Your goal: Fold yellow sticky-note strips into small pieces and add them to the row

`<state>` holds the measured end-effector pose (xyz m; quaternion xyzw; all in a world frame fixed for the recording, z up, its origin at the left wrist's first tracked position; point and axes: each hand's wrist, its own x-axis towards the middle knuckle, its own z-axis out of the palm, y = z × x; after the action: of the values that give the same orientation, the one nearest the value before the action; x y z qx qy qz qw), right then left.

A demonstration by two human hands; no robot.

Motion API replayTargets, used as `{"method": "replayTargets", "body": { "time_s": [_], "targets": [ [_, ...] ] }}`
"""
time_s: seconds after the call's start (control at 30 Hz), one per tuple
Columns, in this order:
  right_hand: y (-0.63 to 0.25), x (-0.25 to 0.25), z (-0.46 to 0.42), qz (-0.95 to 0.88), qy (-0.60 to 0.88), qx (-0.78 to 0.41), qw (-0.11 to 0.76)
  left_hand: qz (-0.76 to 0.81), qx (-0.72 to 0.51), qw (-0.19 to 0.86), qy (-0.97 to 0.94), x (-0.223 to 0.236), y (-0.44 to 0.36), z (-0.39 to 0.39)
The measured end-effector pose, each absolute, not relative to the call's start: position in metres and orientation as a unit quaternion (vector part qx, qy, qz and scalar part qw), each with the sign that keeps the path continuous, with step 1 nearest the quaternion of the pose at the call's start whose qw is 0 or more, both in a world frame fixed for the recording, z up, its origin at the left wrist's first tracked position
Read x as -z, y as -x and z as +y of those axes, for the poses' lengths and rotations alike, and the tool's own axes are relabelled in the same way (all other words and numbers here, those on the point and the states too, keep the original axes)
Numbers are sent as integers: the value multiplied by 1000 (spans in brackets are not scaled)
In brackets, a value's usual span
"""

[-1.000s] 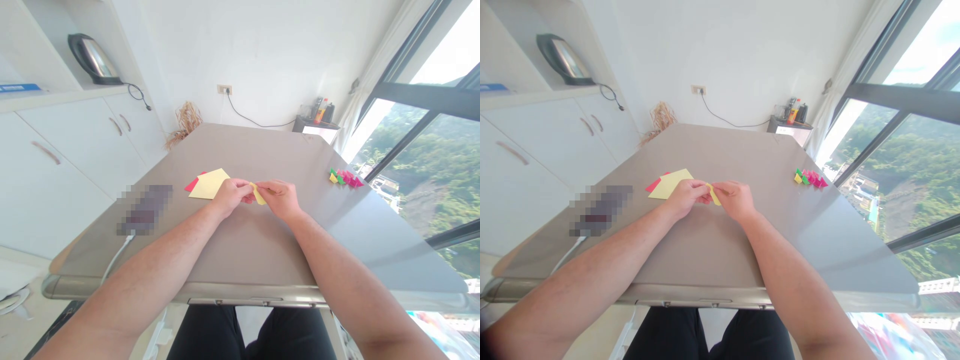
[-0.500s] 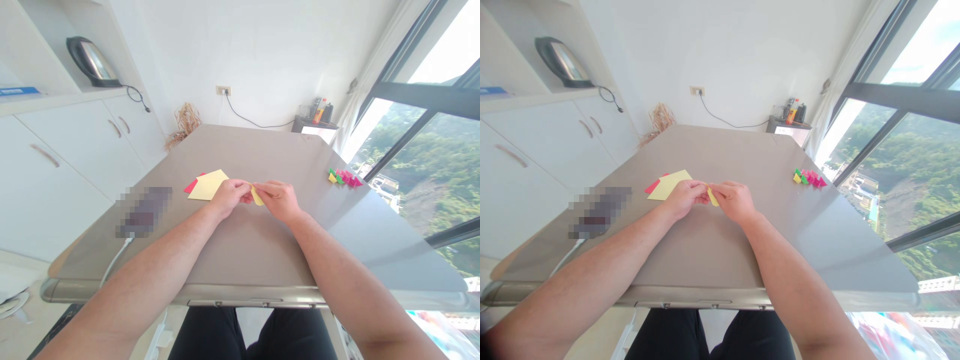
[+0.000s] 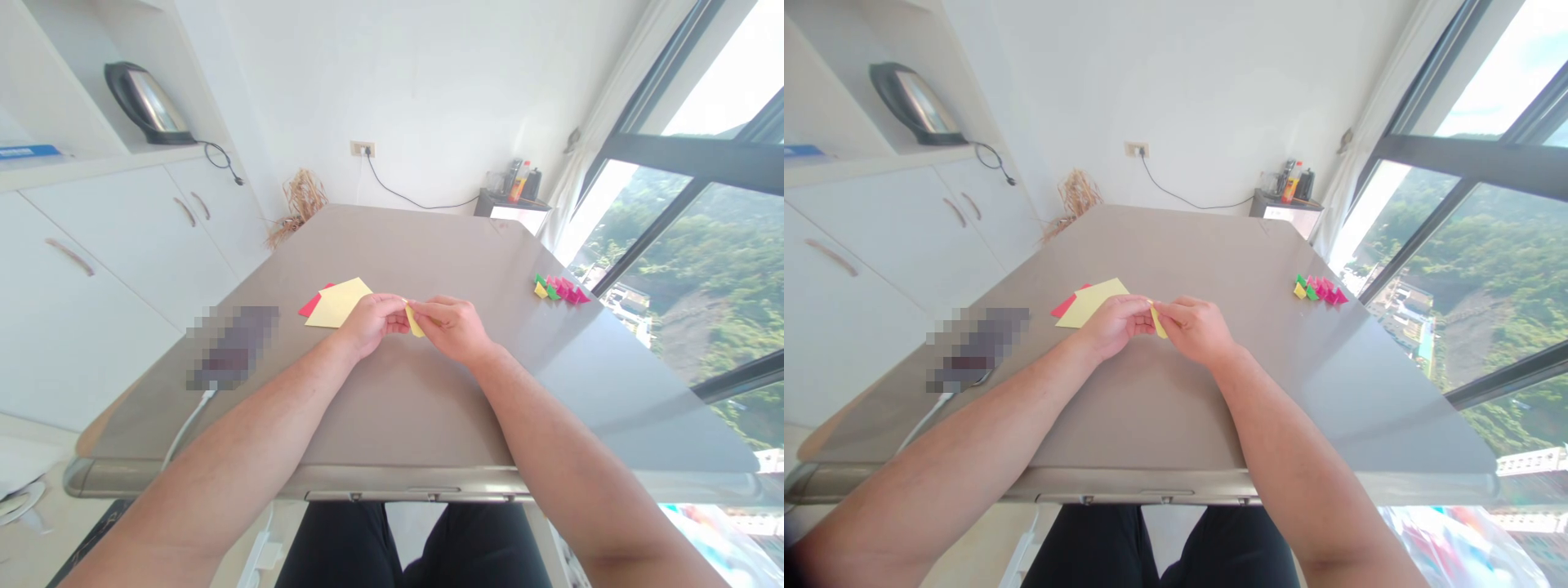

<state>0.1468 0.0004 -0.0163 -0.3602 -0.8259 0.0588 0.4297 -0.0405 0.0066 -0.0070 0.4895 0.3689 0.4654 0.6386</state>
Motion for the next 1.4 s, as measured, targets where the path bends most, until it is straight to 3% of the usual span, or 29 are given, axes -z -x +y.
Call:
{"method": "replayTargets", "body": {
  "time_s": [0.17, 0.47, 0.83, 1.0, 1.2, 1.4],
  "targets": [
    [-144, 15, 0, -814, 377, -95, 431, 385, -462, 638, -480, 9, 41, 8],
    [-140, 5, 0, -665, 492, -314, 466, 398, -495, 634, -442, 10, 42, 10],
    [-136, 0, 1, -624, 525, -315, 486, 403, -486, 625, -460, 9, 35, 5],
    [-136, -2, 2, -578, 483, -355, 554, 381, -524, 632, -424, 5, 31, 2],
    [-135, -5, 1, -536, 471, -434, 550, 359, -524, 655, -409, 2, 28, -1],
    [-135, -5, 0, -556, 482, -423, 529, 345, -529, 663, -402, 2, 27, -2]
  ]
}}
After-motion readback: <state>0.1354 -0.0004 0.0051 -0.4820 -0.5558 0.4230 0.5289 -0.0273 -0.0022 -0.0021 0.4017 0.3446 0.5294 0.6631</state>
